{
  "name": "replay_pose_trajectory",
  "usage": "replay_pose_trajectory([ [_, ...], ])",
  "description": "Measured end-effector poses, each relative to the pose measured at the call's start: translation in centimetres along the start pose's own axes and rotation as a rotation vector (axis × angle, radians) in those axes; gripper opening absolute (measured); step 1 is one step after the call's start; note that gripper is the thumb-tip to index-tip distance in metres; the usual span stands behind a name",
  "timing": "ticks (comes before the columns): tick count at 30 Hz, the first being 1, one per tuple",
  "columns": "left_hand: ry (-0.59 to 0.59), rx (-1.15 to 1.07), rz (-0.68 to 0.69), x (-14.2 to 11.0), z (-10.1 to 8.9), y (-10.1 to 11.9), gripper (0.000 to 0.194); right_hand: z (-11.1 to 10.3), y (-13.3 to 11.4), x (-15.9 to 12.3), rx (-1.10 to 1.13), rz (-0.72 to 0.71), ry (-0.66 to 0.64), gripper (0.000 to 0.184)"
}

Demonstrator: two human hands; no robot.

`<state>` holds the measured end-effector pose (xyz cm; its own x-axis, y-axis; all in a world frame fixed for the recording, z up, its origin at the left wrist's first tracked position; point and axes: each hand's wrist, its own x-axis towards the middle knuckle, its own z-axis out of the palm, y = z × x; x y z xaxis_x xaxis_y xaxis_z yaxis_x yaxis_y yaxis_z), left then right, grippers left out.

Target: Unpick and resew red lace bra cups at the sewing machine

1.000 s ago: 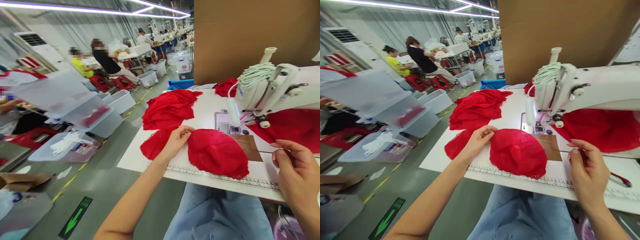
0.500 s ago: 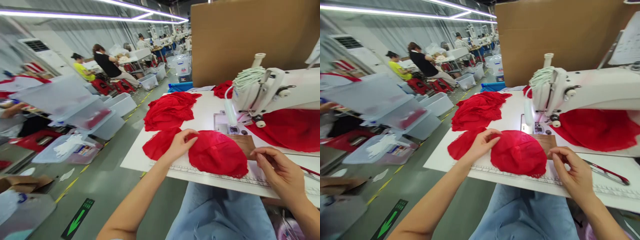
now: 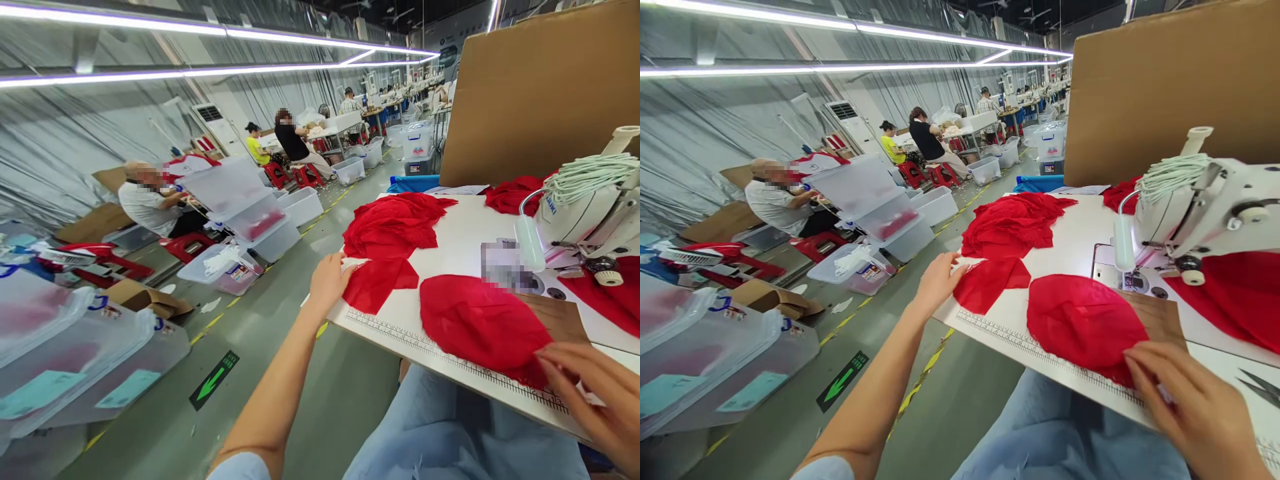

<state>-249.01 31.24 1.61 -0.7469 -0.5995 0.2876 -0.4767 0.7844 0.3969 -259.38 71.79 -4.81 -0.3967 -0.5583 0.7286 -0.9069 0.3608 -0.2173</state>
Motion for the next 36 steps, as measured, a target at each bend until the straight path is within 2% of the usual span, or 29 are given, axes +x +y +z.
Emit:
replay_pose_trajectory([
  [3,-0.154,-0.117,-0.072,0.0,0.0,-2.0,0.021,0.7,-2.6,0.5,0.14,-0.15,-0.071,0.017],
  [5,-0.201,-0.198,-0.05,-0.3,0.1,-1.9,0.027,1.4,-4.1,1.3,0.212,-0.202,-0.108,0.019],
  [7,-0.236,-0.419,-0.052,-0.7,0.0,-1.1,0.029,1.9,-5.2,2.1,0.26,-0.205,-0.123,0.021],
  [11,-0.334,-1.124,-0.182,-1.3,-0.7,1.1,0.033,2.1,-6.1,3.2,0.412,-0.111,-0.172,0.019],
  [14,-0.397,-1.373,-0.215,-2.4,-1.2,2.9,0.03,2.2,-6.5,3.7,0.575,0.069,-0.208,0.016],
  [15,-0.459,-1.437,-0.196,-3.0,-1.3,3.6,0.029,2.2,-6.5,3.9,0.624,0.142,-0.205,0.016],
  [17,-0.676,-1.503,-0.154,-4.7,-1.7,5.2,0.031,2.2,-6.4,4.1,0.729,0.27,-0.163,0.029],
  [19,-0.971,-1.436,-0.108,-6.6,-2.3,7.1,0.036,1.8,-6.3,4.1,0.864,0.354,-0.142,0.062],
  [21,-1.264,-1.265,0.03,-8.1,-3.0,9.1,0.04,0.8,-6.2,3.9,1.001,0.418,-0.295,0.093],
  [22,-1.387,-1.17,0.141,-8.5,-3.4,10.1,0.041,0.2,-6.3,3.7,1.051,0.444,-0.431,0.095],
  [24,-1.493,-1.04,0.333,-8.9,-3.7,11.7,0.041,-1.2,-6.7,3.4,1.111,0.497,-0.698,0.068],
  [25,-1.465,-1.008,0.394,-8.8,-3.6,12.3,0.04,-1.9,-6.8,3.3,1.127,0.529,-0.765,0.053],
  [26,-1.383,-0.981,0.437,-8.6,-3.3,12.7,0.037,-2.5,-6.9,3.0,1.136,0.572,-0.773,0.044],
  [28,-1.14,-0.857,0.536,-8.1,-2.1,12.8,0.03,-3.5,-6.5,2.3,1.129,0.706,-0.675,0.039],
  [30,-0.866,-0.625,0.692,-7.6,-0.2,12.0,0.028,-4.3,-5.0,1.2,1.051,0.818,-0.528,0.035],
  [33,-0.587,-0.237,0.943,-7.4,2.3,9.6,0.042,-5.3,-1.4,-0.6,0.707,0.82,-0.356,0.038],
  [36,-0.463,0.019,1.022,-7.5,2.9,7.1,0.062,-5.9,1.3,-1.0,0.321,0.718,-0.261,0.042],
])
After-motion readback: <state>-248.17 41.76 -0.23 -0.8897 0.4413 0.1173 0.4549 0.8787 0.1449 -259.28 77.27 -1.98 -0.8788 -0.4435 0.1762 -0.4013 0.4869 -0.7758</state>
